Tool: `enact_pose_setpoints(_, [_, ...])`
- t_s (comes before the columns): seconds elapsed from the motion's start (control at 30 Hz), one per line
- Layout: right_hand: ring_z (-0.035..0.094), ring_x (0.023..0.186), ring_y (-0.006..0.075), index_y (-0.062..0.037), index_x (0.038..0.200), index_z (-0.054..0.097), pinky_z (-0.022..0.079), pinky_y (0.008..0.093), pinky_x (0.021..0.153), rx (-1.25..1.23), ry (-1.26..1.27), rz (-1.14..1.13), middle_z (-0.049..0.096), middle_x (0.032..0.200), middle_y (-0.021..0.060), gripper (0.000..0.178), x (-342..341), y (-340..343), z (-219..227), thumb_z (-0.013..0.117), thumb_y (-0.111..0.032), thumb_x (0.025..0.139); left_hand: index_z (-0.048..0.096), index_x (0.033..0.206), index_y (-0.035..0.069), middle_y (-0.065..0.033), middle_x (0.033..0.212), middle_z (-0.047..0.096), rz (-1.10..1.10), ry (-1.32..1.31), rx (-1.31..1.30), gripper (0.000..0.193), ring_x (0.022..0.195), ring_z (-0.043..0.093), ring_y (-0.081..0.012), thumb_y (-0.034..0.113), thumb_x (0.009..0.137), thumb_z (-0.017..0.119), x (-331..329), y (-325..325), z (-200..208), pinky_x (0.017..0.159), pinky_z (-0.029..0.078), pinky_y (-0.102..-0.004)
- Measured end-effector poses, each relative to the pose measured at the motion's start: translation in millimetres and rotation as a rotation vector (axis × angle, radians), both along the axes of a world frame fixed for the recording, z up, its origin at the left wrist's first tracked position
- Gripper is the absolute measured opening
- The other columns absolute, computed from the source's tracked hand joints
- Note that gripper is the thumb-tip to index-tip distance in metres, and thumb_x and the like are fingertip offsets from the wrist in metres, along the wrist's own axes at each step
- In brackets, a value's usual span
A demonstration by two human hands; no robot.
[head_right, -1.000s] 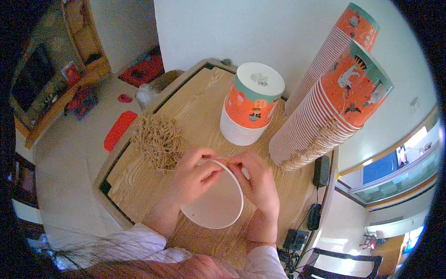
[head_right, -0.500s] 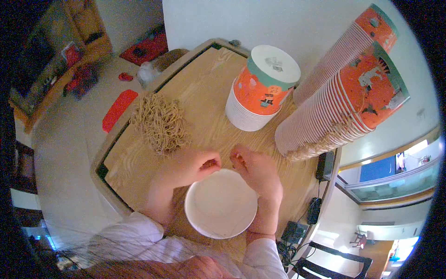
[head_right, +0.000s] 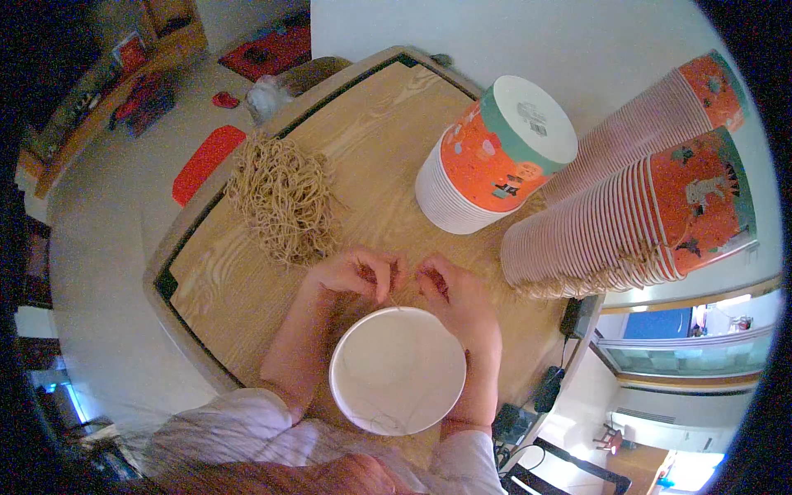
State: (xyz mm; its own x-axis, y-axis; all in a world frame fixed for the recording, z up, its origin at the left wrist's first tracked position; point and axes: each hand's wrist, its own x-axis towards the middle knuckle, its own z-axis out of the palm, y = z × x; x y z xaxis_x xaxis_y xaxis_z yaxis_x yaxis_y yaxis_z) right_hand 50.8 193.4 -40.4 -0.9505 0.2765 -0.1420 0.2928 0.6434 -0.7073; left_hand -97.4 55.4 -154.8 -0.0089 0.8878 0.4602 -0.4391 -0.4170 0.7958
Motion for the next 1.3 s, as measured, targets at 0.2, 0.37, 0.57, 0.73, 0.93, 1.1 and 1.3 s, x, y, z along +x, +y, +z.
enact_pose_setpoints(0.2, [0.066,0.066,0.0168,-0.0006,0.093,0.057,0.051,0.0281,0.059,0.125,0.028,-0.004,0.065,0.076,0.0098,0.008,0.9,-0.7,-5.4,0.06,-0.007,0.089,0.073,0.095,0.006,-0.0079,0.096,0.059,0.068,0.028,-0.136,0.019,0.097,0.055,-0.02,0.007,0.077,0.074,9.7,6.5,1.0,0.084,0.045,-0.032])
enact_pose_setpoints(0.37, [0.065,0.065,0.0185,-0.0003,0.092,0.057,0.051,0.029,0.058,0.201,0.021,-0.011,0.064,0.075,0.011,0.008,2.7,-2.5,-0.8,0.061,-0.006,0.088,0.071,0.1,0.005,-0.0027,0.094,0.06,0.07,0.04,-0.258,0.02,0.092,0.055,-0.0108,0.003,0.08,0.07,13.9,13.3,-0.3,0.078,0.045,-0.0234])
enact_pose_setpoints(0.57, [0.065,0.066,0.0174,-0.0001,0.093,0.058,0.051,0.0281,0.059,0.186,0.043,-0.026,0.065,0.075,0.0102,0.007,5.3,-2.4,0.2,0.06,-0.004,0.087,0.067,0.087,0.003,0.0005,0.088,0.06,0.082,0.073,-0.254,0.007,0.082,0.054,-0.0082,0.01,0.085,0.068,16.4,16.3,-0.1,0.072,0.044,-0.0225])
enact_pose_setpoints(0.73, [0.065,0.069,0.0158,0.0,0.093,0.061,0.051,0.0277,0.06,0.125,0.078,0.03,0.065,0.077,0.0097,0.008,6.5,-16.3,16.4,0.061,0.0,0.084,0.066,0.083,0.001,0.0011,0.079,0.052,0.012,-0.149,-0.136,0.021,0.072,0.047,-0.0087,0.022,0.086,0.067,20.4,19.9,-14.5,0.06,0.036,-0.0225])
enact_pose_setpoints(0.93, [0.065,0.069,0.0158,0.0009,0.092,0.06,0.051,0.0278,0.061,0.128,0.106,0.04,0.064,0.076,0.01,0.008,9.8,-17.3,20.9,0.061,0.0,0.084,0.071,0.09,0.0,-0.0017,0.081,0.05,-0.083,-0.388,0.067,0.034,0.074,0.048,-0.0128,0.032,0.08,0.07,26.2,18.3,-9.8,0.062,0.036,-0.0241])
enact_pose_setpoints(1.1, [0.063,0.068,0.0152,0.0016,0.091,0.059,0.051,0.0275,0.062,0.144,0.107,0.0,0.063,0.074,0.0097,0.007,13.5,-13.1,20.7,0.061,0.0,0.084,0.062,0.119,0.001,-0.0036,0.099,0.059,-0.01,-0.225,-0.167,0.039,0.09,0.055,-0.0133,0.023,0.086,0.066,18.3,10.2,-2.9,0.076,0.044,-0.0258])
enact_pose_setpoints(1.3, [0.062,0.066,0.0148,0.0011,0.091,0.06,0.05,0.0274,0.06,0.18,0.152,-0.076,0.062,0.074,0.0093,0.008,16.7,-14.6,25.3,0.062,-0.001,0.084,0.06,0.123,0.001,-0.0029,0.102,0.062,0.007,-0.228,-0.265,0.034,0.092,0.057,-0.0107,0.012,0.091,0.06,16.0,6.6,4.9,0.081,0.046,-0.0251])
